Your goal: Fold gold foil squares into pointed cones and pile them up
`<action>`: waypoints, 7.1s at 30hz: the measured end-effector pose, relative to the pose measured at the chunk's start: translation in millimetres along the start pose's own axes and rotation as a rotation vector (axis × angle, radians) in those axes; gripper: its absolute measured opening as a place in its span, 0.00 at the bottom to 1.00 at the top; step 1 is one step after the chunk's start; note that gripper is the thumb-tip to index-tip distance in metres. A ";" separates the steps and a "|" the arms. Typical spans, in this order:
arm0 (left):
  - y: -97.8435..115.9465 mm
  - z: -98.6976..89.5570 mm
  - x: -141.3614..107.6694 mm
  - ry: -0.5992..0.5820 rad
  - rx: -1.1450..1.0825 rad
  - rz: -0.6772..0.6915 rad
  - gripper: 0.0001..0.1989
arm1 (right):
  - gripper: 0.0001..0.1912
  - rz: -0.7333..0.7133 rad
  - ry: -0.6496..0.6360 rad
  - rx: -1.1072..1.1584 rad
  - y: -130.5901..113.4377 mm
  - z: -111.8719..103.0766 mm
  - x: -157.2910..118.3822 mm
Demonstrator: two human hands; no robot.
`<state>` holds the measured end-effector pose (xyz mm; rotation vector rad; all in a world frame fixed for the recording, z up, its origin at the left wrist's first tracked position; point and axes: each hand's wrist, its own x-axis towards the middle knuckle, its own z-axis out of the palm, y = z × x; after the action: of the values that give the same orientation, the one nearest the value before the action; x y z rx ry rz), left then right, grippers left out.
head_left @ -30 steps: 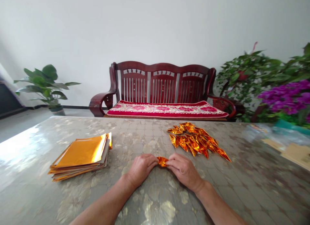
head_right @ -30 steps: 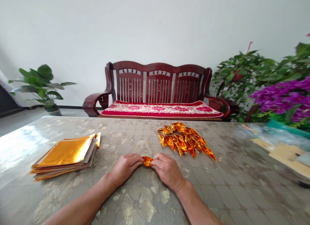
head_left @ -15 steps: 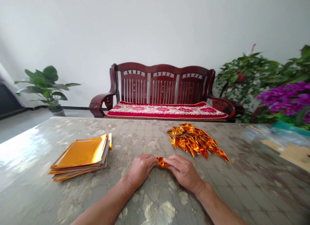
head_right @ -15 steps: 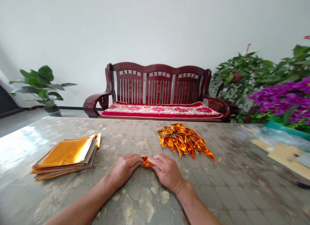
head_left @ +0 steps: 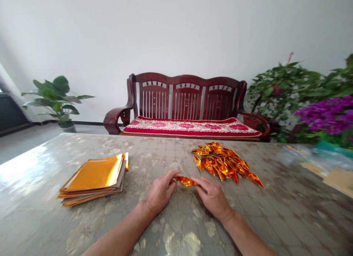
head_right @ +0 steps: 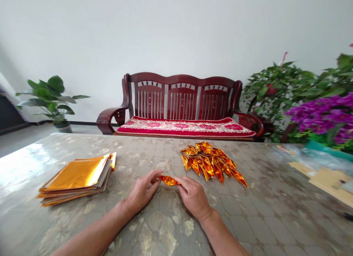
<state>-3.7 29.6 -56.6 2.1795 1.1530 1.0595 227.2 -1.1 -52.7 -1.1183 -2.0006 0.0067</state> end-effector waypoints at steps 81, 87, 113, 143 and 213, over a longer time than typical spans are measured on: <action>-8.1 10.0 12.2 0.116 -0.369 -0.222 0.05 | 0.05 0.259 -0.141 0.151 -10.9 1.4 3.1; -14.0 13.8 12.4 0.049 -0.447 -0.210 0.09 | 0.07 0.458 -0.182 0.376 -9.3 2.7 6.2; 12.8 -6.6 -6.6 0.152 -0.187 0.302 0.09 | 0.15 -0.220 0.137 -0.091 -20.5 -20.8 -8.2; 14.0 4.1 -7.5 0.131 -0.151 0.173 0.13 | 0.14 -0.001 0.233 0.026 -12.2 -20.8 -9.1; 3.5 8.3 -4.2 -0.167 -0.099 0.204 0.13 | 0.18 0.628 0.380 -0.647 95.9 -84.3 -45.7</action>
<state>3.2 23.9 -60.9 2.2936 0.8018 0.9717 362.4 -6.1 -62.4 -1.9518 -1.2660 -0.5171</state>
